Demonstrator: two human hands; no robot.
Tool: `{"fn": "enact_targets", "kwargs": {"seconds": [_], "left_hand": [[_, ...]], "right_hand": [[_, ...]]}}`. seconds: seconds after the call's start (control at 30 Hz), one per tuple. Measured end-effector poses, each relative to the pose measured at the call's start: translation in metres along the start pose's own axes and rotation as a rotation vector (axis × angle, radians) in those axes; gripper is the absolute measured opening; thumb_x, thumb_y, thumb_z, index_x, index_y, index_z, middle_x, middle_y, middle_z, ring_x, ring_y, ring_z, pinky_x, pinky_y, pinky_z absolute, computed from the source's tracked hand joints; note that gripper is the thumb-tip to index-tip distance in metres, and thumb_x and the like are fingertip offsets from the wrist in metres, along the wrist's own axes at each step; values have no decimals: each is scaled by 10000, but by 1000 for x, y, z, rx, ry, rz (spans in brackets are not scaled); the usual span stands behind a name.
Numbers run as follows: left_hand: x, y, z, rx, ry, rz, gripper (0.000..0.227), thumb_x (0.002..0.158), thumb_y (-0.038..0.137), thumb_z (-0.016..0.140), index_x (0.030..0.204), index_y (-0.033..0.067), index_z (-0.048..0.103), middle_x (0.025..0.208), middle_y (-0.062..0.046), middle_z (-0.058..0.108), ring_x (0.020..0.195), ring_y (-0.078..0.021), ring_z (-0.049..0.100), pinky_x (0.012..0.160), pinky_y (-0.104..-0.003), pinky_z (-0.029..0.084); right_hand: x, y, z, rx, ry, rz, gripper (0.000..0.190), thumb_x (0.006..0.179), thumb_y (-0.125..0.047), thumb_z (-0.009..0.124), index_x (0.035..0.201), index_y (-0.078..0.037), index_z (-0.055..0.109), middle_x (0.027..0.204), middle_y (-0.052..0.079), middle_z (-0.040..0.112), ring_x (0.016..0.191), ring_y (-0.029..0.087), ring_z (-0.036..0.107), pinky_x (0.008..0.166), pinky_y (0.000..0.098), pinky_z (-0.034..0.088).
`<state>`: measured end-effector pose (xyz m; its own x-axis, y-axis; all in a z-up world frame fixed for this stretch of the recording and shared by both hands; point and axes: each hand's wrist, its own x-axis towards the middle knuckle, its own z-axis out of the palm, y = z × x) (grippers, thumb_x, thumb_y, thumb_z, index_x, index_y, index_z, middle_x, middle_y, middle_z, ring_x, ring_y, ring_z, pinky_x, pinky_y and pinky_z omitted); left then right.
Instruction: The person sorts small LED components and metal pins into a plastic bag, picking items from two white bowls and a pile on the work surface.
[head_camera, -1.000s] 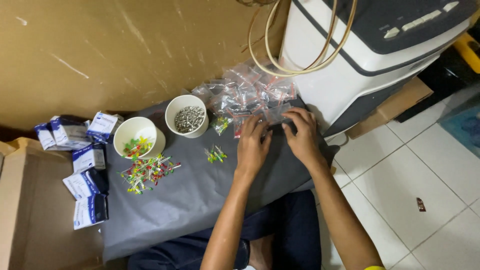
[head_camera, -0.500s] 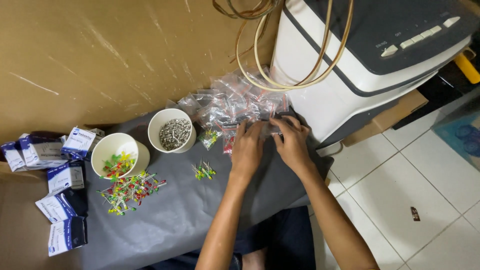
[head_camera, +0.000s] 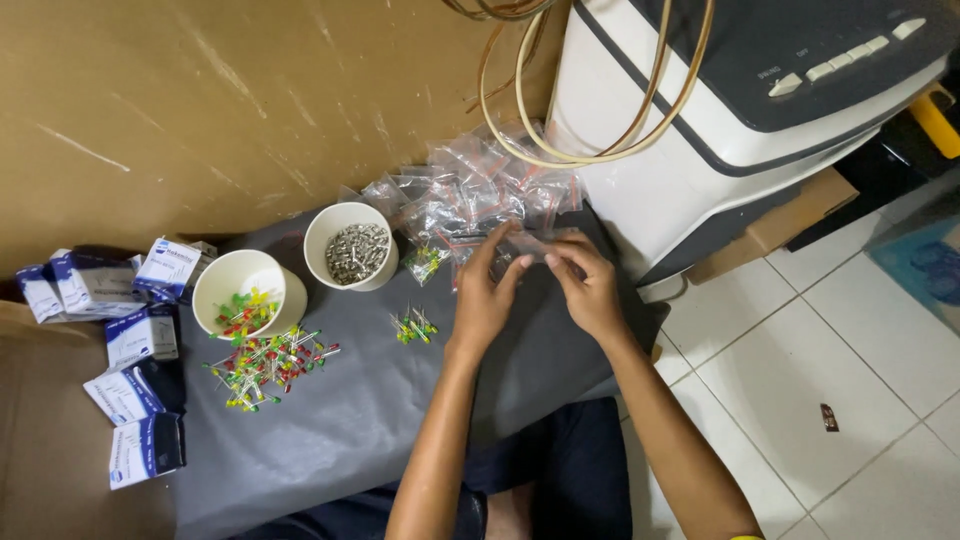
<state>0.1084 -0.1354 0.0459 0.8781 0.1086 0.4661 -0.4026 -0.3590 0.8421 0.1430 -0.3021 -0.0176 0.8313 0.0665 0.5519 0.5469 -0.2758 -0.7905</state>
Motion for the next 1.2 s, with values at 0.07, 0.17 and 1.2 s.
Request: {"fn": "enact_targets", "kwargs": {"seconds": [0.07,0.17,1.2], "left_hand": [[-11,-23,-1,-190,14,-94,447,917,77,733,1346,22,620,1237,-195,707,1206,-363,641,1046,-475,505],[-26,-36,-19,-453,59,-207,446,925,17,711,1358,33,608,1177,-169,732,1131,-262,680,1011,-394,536],[-74,-95,-131,-445,428,-155,229,885,13,780,1107,15,727,983,-156,785,944,-163,740,852,-279,594]], "right_hand": [[-11,6,15,88,-26,58,115,984,-89,722,1077,-63,785,1005,74,742,948,197,707,782,337,564],[-23,2,44,226,-66,150,117,966,-95,750,1064,-43,789,932,103,778,843,172,734,711,311,599],[-23,-44,149,-12,-285,-162,58,950,-86,767,1004,-80,787,937,53,740,877,224,684,740,328,549]]}}
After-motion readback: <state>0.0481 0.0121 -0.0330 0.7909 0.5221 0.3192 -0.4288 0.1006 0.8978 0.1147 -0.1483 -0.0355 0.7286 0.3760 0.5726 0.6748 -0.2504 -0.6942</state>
